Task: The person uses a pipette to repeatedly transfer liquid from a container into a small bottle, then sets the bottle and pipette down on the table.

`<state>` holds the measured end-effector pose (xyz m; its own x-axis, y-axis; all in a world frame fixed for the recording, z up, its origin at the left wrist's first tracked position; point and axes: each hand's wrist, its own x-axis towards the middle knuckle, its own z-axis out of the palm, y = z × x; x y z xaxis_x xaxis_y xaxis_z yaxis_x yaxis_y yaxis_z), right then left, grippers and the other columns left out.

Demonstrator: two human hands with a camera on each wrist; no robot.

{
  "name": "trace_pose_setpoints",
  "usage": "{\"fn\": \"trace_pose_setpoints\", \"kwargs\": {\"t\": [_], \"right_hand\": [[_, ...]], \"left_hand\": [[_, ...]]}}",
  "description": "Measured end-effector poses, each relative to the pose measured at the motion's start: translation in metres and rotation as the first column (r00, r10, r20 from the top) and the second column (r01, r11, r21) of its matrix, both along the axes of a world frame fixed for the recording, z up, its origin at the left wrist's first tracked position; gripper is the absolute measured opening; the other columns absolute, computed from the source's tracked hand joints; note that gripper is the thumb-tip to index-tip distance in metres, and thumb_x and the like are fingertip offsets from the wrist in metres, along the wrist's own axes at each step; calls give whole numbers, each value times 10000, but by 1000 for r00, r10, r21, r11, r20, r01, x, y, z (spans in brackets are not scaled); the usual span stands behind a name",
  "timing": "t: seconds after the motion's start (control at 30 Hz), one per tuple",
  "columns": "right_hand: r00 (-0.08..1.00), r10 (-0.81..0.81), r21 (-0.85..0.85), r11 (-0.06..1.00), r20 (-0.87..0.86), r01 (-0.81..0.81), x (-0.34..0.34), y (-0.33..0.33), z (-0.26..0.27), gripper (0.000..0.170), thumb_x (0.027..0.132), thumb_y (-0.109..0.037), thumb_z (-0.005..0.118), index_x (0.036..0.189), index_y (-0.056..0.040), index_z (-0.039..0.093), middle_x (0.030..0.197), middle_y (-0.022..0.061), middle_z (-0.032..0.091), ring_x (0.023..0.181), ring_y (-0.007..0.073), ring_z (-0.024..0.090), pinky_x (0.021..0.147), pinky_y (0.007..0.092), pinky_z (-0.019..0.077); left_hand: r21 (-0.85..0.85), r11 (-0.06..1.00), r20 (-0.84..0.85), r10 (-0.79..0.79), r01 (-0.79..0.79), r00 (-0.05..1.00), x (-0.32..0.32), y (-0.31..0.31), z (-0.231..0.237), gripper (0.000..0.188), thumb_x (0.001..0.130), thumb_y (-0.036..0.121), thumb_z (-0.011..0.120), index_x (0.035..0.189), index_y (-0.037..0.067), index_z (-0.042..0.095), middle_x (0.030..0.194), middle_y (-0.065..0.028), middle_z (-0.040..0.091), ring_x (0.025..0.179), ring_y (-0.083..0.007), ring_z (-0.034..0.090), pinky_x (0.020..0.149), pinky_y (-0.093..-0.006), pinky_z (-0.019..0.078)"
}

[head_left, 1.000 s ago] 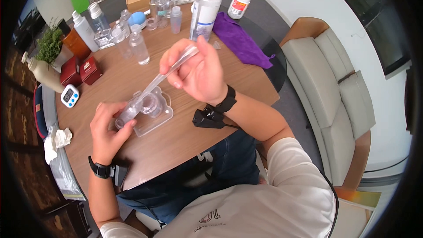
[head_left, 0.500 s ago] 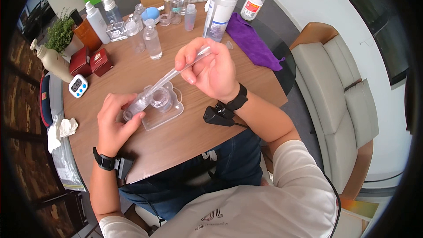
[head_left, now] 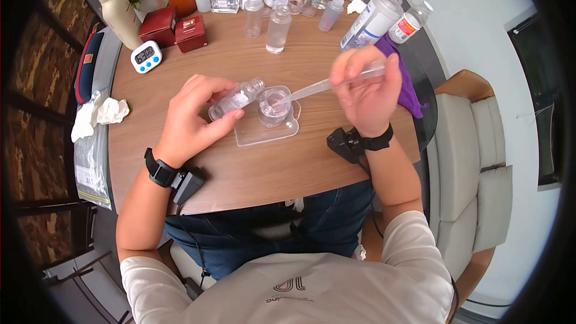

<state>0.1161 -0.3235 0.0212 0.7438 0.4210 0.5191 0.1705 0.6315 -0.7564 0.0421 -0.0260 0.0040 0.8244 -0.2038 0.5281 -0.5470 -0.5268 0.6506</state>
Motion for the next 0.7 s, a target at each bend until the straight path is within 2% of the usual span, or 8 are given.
{"fn": "trace_pose_setpoints", "kwargs": {"t": [0.07,0.13,0.17,0.27,0.4,0.47,0.57,0.7], "right_hand": [[999,0,-73,997,42,3,-6,12,-3,702,1099,-584,215,959,-28,620,935,174,695,565,123,481,521,234,377],[998,-8,-318,948,61,27,-12,21,-7,741,1089,-622,235,1064,0,636,1000,151,720,605,104,526,536,230,392],[998,-4,-322,947,57,22,-15,24,-8,741,1089,-622,235,1064,0,636,1000,151,720,605,104,526,536,230,392],[1000,-23,-442,897,12,26,-19,31,-7,667,1109,-551,303,1211,27,621,1100,136,723,649,96,560,564,218,415],[998,-53,-441,897,-21,38,-19,31,-8,608,1118,-500,337,1226,27,620,1140,145,716,659,103,571,574,224,419],[1000,14,-364,931,-17,-19,-14,31,-13,549,1120,-447,355,1230,20,622,1163,154,711,665,114,582,580,232,423],[996,46,-401,913,-74,-72,-17,26,-7,494,1114,-380,378,1236,36,616,1176,170,704,667,120,579,599,250,457],[992,122,-350,931,20,-107,-19,28,-7,486,1106,-343,373,1221,61,617,1175,174,703,668,120,578,602,247,458]], "left_hand": [[7,1000,4,-7,7,1000,1,1,-1,356,768,126,825,1084,24,697,910,-90,660,822,-223,598,748,-337,504],[13,1000,6,-18,18,1000,1,2,-2,359,763,123,815,1080,8,689,906,-95,644,820,-221,592,757,-333,498],[14,1000,10,-23,23,1000,1,3,-2,359,763,123,815,1080,9,689,908,-96,645,821,-220,593,755,-333,498],[11,1000,10,-18,18,1000,1,4,-1,357,765,121,814,1080,9,689,910,-96,647,822,-218,593,752,-332,497],[8,1000,18,-20,20,1000,2,6,-3,352,768,116,811,1081,11,691,919,-90,659,814,-213,586,746,-329,496],[9,1000,29,-24,24,999,3,8,-5,351,768,114,811,1081,11,691,925,-87,664,811,-210,584,743,-328,496],[12,999,50,-42,41,998,4,8,-5,351,768,111,812,1082,11,691,935,-83,673,807,-207,583,738,-328,495],[17,999,45,-42,41,998,4,6,-4,353,768,112,815,1083,10,691,943,-83,677,812,-208,585,740,-326,497]]}}
